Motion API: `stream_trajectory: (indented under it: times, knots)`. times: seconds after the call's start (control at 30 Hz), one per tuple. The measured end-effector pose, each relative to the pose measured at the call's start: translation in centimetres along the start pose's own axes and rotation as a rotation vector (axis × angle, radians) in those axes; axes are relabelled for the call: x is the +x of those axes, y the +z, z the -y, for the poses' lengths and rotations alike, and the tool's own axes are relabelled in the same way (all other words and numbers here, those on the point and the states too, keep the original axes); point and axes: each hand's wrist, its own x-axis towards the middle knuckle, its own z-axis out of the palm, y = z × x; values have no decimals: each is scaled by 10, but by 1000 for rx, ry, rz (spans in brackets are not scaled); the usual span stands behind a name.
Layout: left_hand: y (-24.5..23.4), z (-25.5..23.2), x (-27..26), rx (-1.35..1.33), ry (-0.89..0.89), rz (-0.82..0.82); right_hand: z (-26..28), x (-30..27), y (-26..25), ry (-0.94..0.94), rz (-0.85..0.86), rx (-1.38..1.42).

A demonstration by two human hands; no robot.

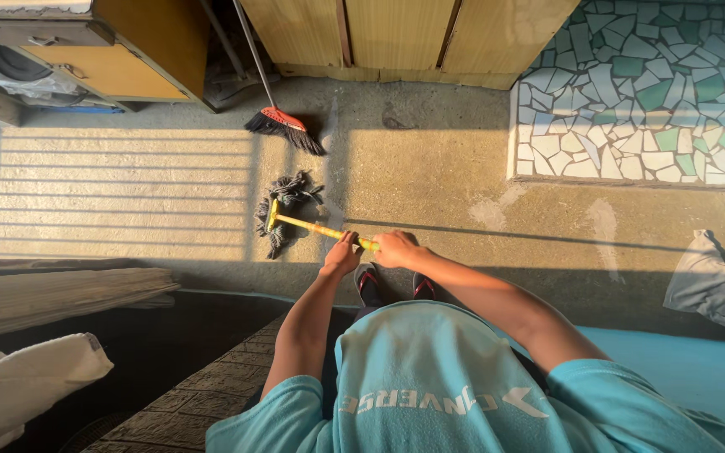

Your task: The person mops a concrete and tiled floor area using a mop, moving the mop head back and forth while holding the handle with both hands.

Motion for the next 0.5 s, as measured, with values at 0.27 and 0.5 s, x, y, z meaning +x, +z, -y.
stream_trajectory:
  times: [0.27, 0.5]
  knots:
    - [41, 9, 15, -64, 18, 151, 24, -50, -43, 220, 172, -198]
    - [84, -79, 56, -145, 163, 202, -7, -115, -129, 506, 146, -235]
